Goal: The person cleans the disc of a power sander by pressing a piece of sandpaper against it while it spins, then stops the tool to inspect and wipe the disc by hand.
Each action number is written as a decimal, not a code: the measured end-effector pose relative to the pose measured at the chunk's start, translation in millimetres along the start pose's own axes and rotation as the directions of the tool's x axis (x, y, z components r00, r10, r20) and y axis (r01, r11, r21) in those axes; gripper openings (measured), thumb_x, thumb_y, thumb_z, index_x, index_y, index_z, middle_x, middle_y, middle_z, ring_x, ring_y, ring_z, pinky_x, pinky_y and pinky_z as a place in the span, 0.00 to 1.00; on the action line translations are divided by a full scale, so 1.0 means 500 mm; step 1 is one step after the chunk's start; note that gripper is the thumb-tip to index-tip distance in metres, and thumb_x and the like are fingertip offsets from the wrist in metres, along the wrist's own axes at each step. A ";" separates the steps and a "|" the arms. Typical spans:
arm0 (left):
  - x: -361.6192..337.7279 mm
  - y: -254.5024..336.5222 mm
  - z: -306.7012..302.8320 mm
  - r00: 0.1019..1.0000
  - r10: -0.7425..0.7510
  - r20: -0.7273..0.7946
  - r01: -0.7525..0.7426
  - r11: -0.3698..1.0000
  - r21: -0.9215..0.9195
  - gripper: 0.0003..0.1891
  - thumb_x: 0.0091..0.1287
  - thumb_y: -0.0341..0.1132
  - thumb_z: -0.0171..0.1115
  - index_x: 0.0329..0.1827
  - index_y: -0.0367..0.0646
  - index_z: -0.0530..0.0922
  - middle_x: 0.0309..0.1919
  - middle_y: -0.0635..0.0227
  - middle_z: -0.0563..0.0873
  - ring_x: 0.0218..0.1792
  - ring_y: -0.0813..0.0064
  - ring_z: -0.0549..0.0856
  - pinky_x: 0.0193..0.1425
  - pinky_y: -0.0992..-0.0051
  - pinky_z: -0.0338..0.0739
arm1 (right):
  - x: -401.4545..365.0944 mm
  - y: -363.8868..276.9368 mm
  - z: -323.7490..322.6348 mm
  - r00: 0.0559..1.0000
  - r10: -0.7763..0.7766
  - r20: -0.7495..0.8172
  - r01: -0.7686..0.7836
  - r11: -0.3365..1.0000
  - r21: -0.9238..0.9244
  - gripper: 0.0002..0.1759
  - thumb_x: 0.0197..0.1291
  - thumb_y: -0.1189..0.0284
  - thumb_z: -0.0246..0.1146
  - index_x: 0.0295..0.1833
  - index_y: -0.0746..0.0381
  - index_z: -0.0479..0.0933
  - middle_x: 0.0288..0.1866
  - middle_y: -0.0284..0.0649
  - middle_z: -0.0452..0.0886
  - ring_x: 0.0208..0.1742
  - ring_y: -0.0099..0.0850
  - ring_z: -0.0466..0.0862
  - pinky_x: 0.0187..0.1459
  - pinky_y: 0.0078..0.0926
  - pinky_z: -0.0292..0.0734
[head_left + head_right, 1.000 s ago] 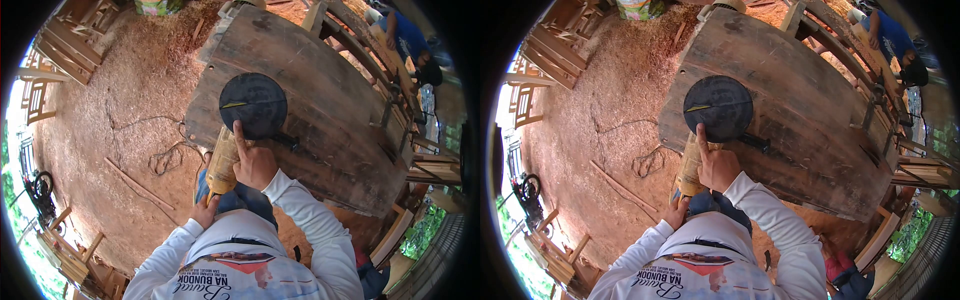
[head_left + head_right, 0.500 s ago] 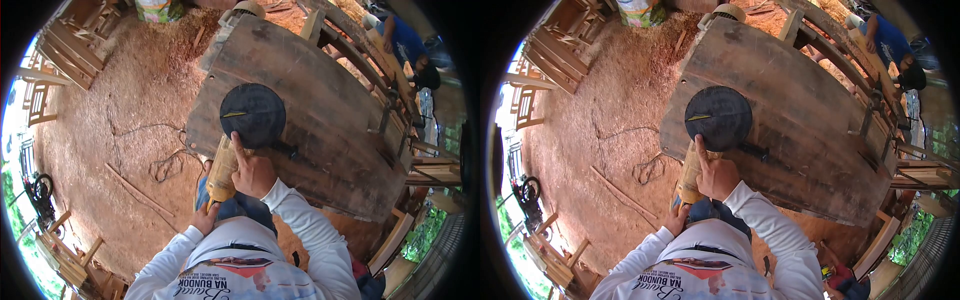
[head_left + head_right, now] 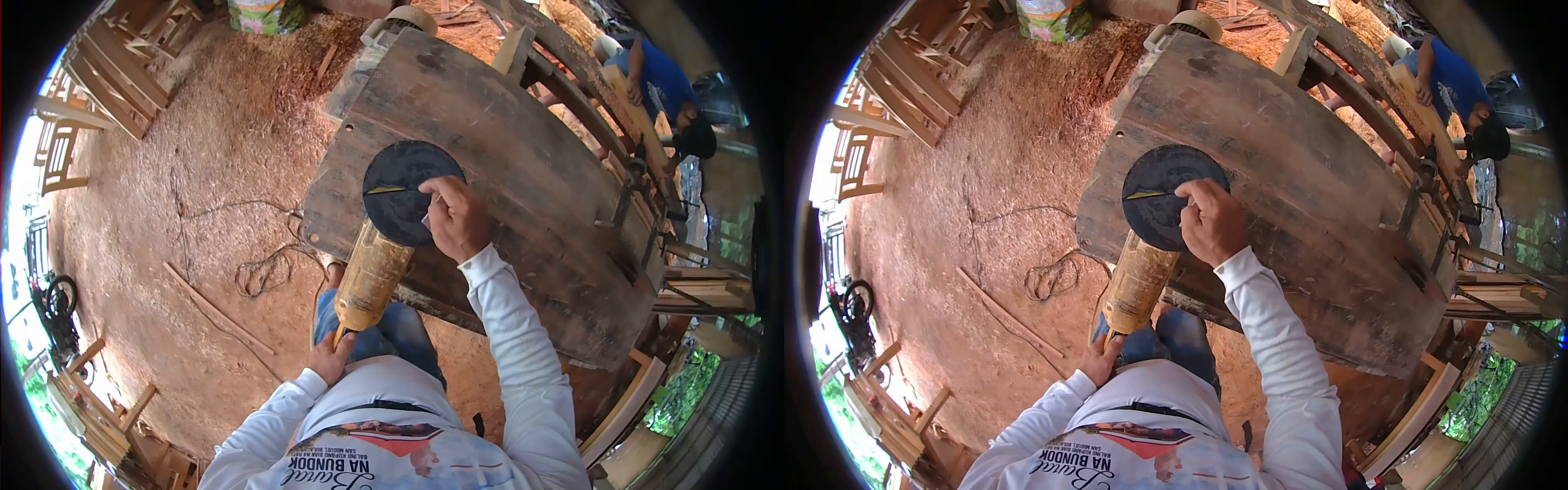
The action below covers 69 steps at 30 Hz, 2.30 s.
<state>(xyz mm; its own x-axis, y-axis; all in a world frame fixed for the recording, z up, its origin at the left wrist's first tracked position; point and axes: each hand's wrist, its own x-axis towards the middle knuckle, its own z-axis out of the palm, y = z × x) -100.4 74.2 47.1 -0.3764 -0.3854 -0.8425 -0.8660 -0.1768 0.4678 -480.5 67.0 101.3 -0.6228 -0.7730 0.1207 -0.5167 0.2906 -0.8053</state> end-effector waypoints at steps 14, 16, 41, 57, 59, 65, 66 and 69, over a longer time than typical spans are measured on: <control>-0.013 0.034 -0.016 0.998 -0.045 0.039 0.046 0.999 -0.027 0.34 0.74 0.65 0.54 0.43 0.35 0.79 0.29 0.45 0.87 0.40 0.40 0.88 0.47 0.52 0.79 | 0.003 -0.015 0.041 0.919 -0.354 0.174 0.387 0.895 -0.224 0.15 0.59 0.75 0.69 0.53 0.61 0.84 0.28 0.41 0.83 0.29 0.42 0.86 0.30 0.39 0.82; -0.011 0.027 -0.013 0.999 -0.028 0.021 0.029 0.999 -0.015 0.33 0.74 0.65 0.54 0.43 0.35 0.79 0.28 0.47 0.87 0.40 0.42 0.88 0.46 0.53 0.79 | 0.005 -0.013 0.041 0.917 -0.370 0.151 0.394 0.899 -0.190 0.14 0.59 0.75 0.69 0.51 0.60 0.84 0.29 0.41 0.84 0.29 0.42 0.86 0.30 0.39 0.82; -0.008 0.024 -0.017 0.995 -0.066 0.068 0.065 0.998 0.012 0.37 0.72 0.68 0.51 0.48 0.34 0.79 0.35 0.40 0.87 0.46 0.37 0.87 0.53 0.51 0.78 | 0.094 -0.010 0.046 0.932 -0.250 0.263 0.300 0.939 -0.170 0.03 0.60 0.75 0.66 0.33 0.61 0.80 0.32 0.44 0.81 0.33 0.49 0.84 0.35 0.45 0.80; -0.016 0.043 -0.020 0.989 -0.100 0.112 0.109 0.991 -0.083 0.39 0.72 0.70 0.50 0.47 0.34 0.78 0.30 0.46 0.86 0.39 0.45 0.88 0.47 0.52 0.79 | -0.105 -0.075 -0.109 0.950 0.306 0.058 -0.307 0.891 0.336 0.07 0.68 0.76 0.60 0.41 0.65 0.84 0.28 0.32 0.83 0.31 0.20 0.80 0.33 0.24 0.74; -0.013 0.024 -0.010 0.995 -0.064 0.079 0.068 0.996 -0.057 0.40 0.72 0.71 0.50 0.49 0.34 0.78 0.30 0.47 0.87 0.39 0.47 0.89 0.47 0.53 0.79 | -0.201 -0.052 -0.092 0.903 0.372 0.214 -0.426 0.835 0.349 0.07 0.67 0.75 0.60 0.40 0.64 0.84 0.26 0.33 0.83 0.27 0.19 0.79 0.31 0.21 0.74; -0.026 0.035 0.015 0.997 0.081 -0.011 -0.080 0.996 0.050 0.38 0.66 0.65 0.65 0.61 0.35 0.79 0.44 0.44 0.89 0.48 0.48 0.89 0.52 0.56 0.82 | -0.484 0.062 0.077 0.748 0.340 0.569 -0.474 0.875 0.101 0.12 0.64 0.68 0.66 0.44 0.66 0.85 0.35 0.40 0.88 0.24 0.27 0.85 0.26 0.31 0.79; -0.019 0.023 0.027 0.990 0.127 -0.059 -0.127 0.992 -0.007 0.37 0.63 0.60 0.71 0.63 0.36 0.79 0.46 0.44 0.89 0.50 0.48 0.89 0.55 0.57 0.82 | -0.505 0.063 0.091 0.673 0.378 0.636 -0.551 0.829 0.091 0.14 0.63 0.67 0.67 0.49 0.66 0.84 0.37 0.41 0.89 0.24 0.28 0.85 0.26 0.32 0.80; 0.013 -0.012 0.067 0.987 0.152 -0.053 -0.152 0.988 0.009 0.36 0.64 0.58 0.71 0.64 0.36 0.79 0.48 0.45 0.89 0.51 0.50 0.89 0.56 0.58 0.81 | -0.528 0.059 0.130 0.468 0.393 0.792 -0.712 0.698 0.074 0.25 0.60 0.67 0.70 0.61 0.67 0.78 0.42 0.42 0.89 0.27 0.31 0.87 0.26 0.33 0.82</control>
<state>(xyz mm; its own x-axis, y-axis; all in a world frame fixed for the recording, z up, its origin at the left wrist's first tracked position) -108.6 103.1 29.6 -0.4857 -0.4554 -0.7461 -0.8016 -0.1085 0.5880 -293.2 242.9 7.7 -0.0290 -0.6938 -0.7196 0.1262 0.7116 -0.6912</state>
